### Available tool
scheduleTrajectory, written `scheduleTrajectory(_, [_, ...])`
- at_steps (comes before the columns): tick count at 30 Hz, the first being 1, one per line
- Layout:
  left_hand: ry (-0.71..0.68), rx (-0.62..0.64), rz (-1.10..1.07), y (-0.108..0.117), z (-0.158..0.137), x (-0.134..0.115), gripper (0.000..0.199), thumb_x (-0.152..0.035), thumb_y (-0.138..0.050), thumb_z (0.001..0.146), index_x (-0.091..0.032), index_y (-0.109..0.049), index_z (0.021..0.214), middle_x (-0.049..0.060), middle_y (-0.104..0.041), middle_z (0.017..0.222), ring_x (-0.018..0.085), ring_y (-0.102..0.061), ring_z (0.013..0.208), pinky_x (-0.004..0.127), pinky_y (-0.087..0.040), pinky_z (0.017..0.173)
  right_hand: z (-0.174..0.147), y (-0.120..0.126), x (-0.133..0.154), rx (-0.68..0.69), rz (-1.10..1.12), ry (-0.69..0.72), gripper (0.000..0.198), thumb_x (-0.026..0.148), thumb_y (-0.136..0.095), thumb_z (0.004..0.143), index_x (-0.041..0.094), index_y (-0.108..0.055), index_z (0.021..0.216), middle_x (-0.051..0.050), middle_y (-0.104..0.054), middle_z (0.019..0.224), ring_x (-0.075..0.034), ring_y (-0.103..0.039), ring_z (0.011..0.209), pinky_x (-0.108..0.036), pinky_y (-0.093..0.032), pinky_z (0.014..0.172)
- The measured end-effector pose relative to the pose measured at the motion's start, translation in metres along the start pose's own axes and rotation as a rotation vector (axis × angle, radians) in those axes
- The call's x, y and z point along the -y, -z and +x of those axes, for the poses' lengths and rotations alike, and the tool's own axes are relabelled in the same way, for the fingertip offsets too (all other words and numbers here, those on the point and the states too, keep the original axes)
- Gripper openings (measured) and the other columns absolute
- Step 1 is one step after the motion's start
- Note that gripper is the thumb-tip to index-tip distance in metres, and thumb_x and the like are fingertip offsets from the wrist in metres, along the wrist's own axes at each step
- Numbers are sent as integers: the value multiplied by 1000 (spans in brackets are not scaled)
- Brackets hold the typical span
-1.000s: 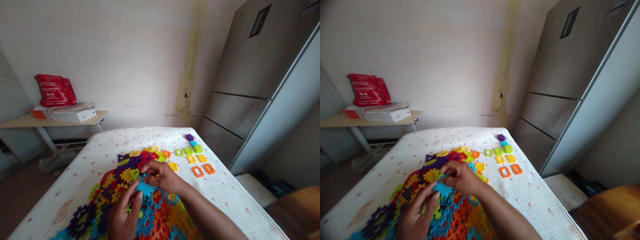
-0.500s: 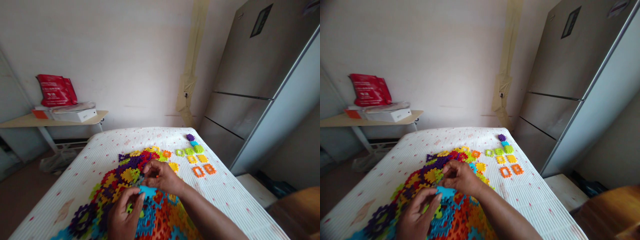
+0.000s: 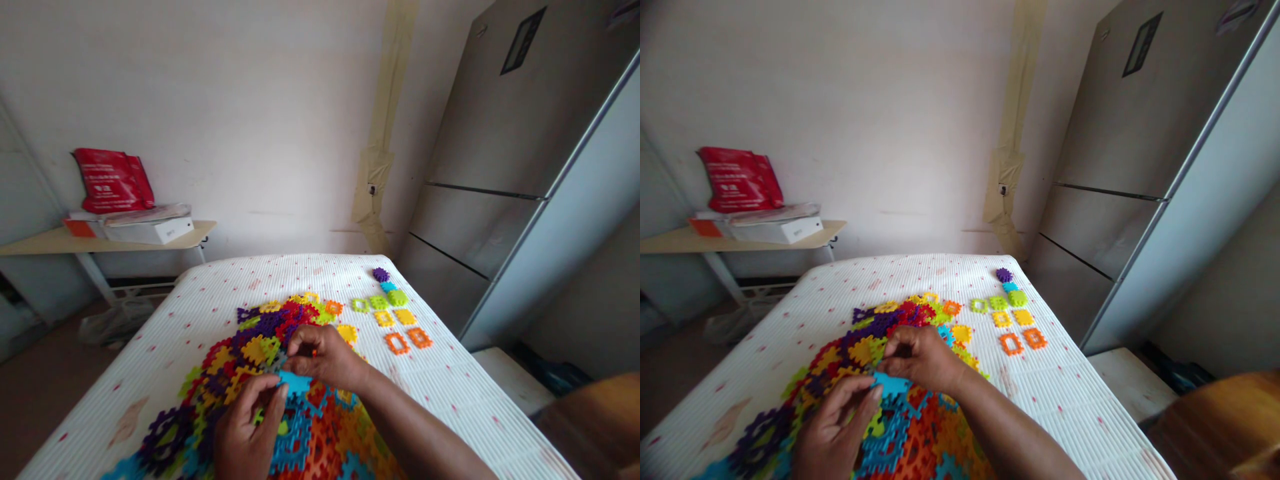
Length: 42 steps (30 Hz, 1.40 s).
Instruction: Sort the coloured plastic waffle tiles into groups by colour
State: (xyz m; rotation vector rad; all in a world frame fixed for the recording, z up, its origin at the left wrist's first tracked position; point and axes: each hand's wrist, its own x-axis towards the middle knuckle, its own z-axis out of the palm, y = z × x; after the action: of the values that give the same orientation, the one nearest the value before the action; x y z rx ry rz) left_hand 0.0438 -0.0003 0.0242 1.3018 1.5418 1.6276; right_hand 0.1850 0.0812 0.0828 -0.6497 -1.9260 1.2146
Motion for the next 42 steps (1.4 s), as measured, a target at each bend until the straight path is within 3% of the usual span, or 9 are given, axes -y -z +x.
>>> scheduleTrajectory(7, [104, 1, -55, 3, 6, 3, 37, -47, -71, 62, -18, -61, 84, 4, -68, 74, 19, -64, 66, 26, -53, 59, -2, -2, 7, 10, 26, -45, 33, 44, -74, 68, 16, -56, 70, 5, -49, 61, -5, -40, 51, -17, -33, 48])
scheduleTrajectory(11, [133, 27, -115, 2, 4, -1, 52, -46, -72, 62, -18, -61, 104, 5, -70, 82, 20, -66, 71, 26, -53, 59, -3, -4, 13, 18, 24, -46, 34, 46, -72, 69, 16, -56, 69, 6, -48, 60, -5, -40, 51, -17, -33, 48])
scheduleTrajectory(14, [129, 25, -114, -1, 0, -5, 44, -47, -69, 65, -18, -64, 97, 3, -69, 78, 18, -65, 70, 25, -53, 60, -3, -4, 13, 21, -80, 22, 29, 44, -68, 74, 17, -58, 73, 4, -53, 65, -7, -45, 55, -19, -37, 52])
scheduleTrajectory(19, [164, -26, -148, 2, 1, -8, 39, -48, -71, 61, -18, -61, 83, -2, -63, 60, 14, -58, 52, 21, -47, 48, -3, -2, 11, 25, -412, 212, 18, 34, -62, 82, 20, -63, 92, -4, -64, 89, -14, -59, 81, -25, -45, 74])
scheduleTrajectory(23, [184, -59, -158, 9, 5, -13, 36, -49, -71, 61, -18, -58, 76, -4, -58, 51, 11, -54, 47, 18, -44, 45, -3, -1, 14, 101, -559, 390, 39, 34, -64, 80, 19, -56, 115, -10, -61, 116, -19, -53, 111, -32, -41, 94])
scheduleTrajectory(27, [190, -60, -162, 11, 7, -19, 36, -50, -70, 61, -18, -56, 72, -4, -56, 47, 11, -52, 45, 18, -43, 44, -5, -4, 18, 207, -744, 428, 57, 33, -65, 78, 21, -45, 130, -11, -48, 135, -22, -45, 121, -37, -37, 99])
scheduleTrajectory(33, [167, -26, -166, 11, 6, -22, 36, -51, -69, 63, -18, -55, 68, -4, -53, 45, 10, -49, 44, 18, -41, 42, -8, -8, 22, 175, -889, 428, 55, 29, -63, 79, 19, -45, 131, -9, -53, 129, -23, -47, 112, -37, -39, 93])
scheduleTrajectory(42, [134, -114, -121, 12, 6, -16, 41, -54, -65, 66, -18, -64, 84, 0, -62, 59, 14, -58, 54, 22, -50, 50, -5, -4, 16, 108, -770, 396, 58, 35, -64, 78, 20, -45, 131, -11, -53, 125, -24, -48, 112, -39, -39, 95])
